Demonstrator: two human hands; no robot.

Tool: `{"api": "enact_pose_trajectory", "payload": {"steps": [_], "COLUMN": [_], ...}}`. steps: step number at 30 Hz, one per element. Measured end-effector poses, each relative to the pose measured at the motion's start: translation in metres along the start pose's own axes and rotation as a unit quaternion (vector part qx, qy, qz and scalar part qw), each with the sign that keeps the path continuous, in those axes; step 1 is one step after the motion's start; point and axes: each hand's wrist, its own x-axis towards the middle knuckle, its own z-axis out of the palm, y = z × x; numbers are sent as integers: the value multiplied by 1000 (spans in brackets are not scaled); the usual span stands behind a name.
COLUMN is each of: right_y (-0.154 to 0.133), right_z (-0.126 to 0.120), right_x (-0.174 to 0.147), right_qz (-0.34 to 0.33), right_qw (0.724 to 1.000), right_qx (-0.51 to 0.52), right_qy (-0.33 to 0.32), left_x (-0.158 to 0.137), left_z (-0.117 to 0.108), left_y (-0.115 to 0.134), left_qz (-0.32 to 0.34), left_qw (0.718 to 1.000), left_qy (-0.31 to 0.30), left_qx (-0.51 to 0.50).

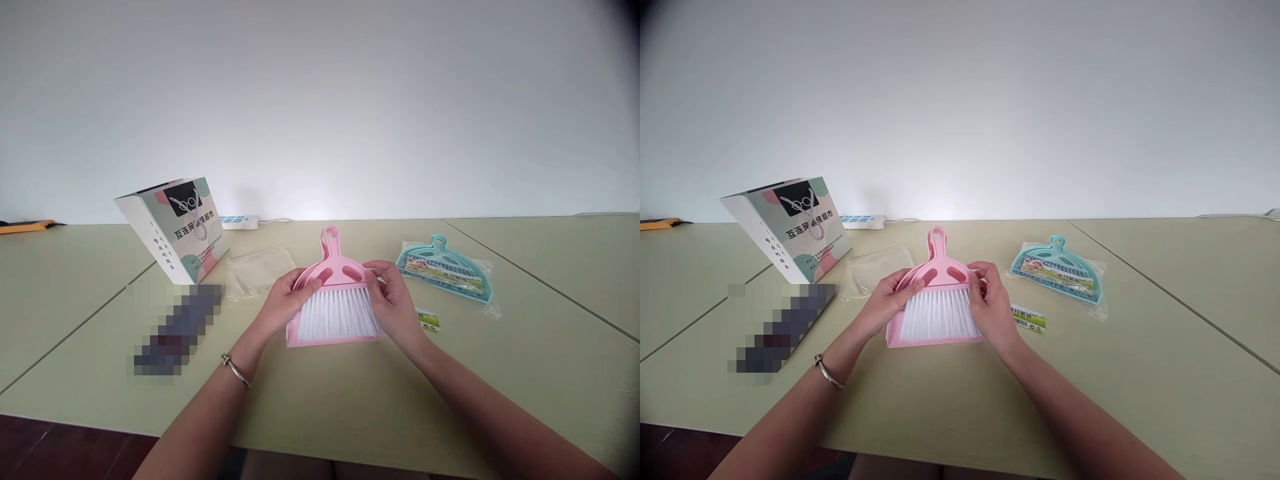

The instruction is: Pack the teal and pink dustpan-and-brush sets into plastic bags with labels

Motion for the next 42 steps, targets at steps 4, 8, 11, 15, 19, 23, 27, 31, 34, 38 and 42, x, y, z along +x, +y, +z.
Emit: {"api": "enact_pose_trajectory", "payload": {"steps": [4, 8, 11, 15, 19, 23, 27, 31, 34, 38, 42], "right_y": [2, 2, 3, 3, 4, 7, 12, 14, 13, 12, 10], "right_z": [3, 4, 2, -1, -4, -7, -6, -3, -1, -1, 1], "right_x": [-2, -3, -3, -2, 1, 8, 11, 9, 8, 5, 2], "right_qz": [-30, -85, -134, -190, -182, -14, 186, 185, 145, 121, 94], "right_qw": [999, 996, 990, 972, 969, 999, 959, 959, 973, 978, 980], "right_qx": [-12, -24, -50, -132, -156, -28, 143, 156, 117, 88, 86], "right_qy": [6, 13, 20, 29, 68, 14, -157, -148, -135, -146, -153], "left_x": [1, 1, 1, 1, 1, 1, 1, 2, 3, 3, 3], "left_z": [0, 0, 1, 1, 1, 0, -1, 0, 1, -2, -7], "left_y": [-3, -3, -1, 0, 0, -1, -2, -3, -6, -7, -4], "left_qz": [3, 8, 12, 10, 13, 10, 12, 13, 23, 17, 4], "left_qw": [1000, 1000, 1000, 1000, 1000, 1000, 1000, 1000, 999, 999, 999], "left_qy": [3, 4, 1, -2, 7, -7, -8, -8, 1, -1, -27], "left_qx": [10, 3, -11, -22, -5, -24, -10, 20, 35, 38, 30]}}
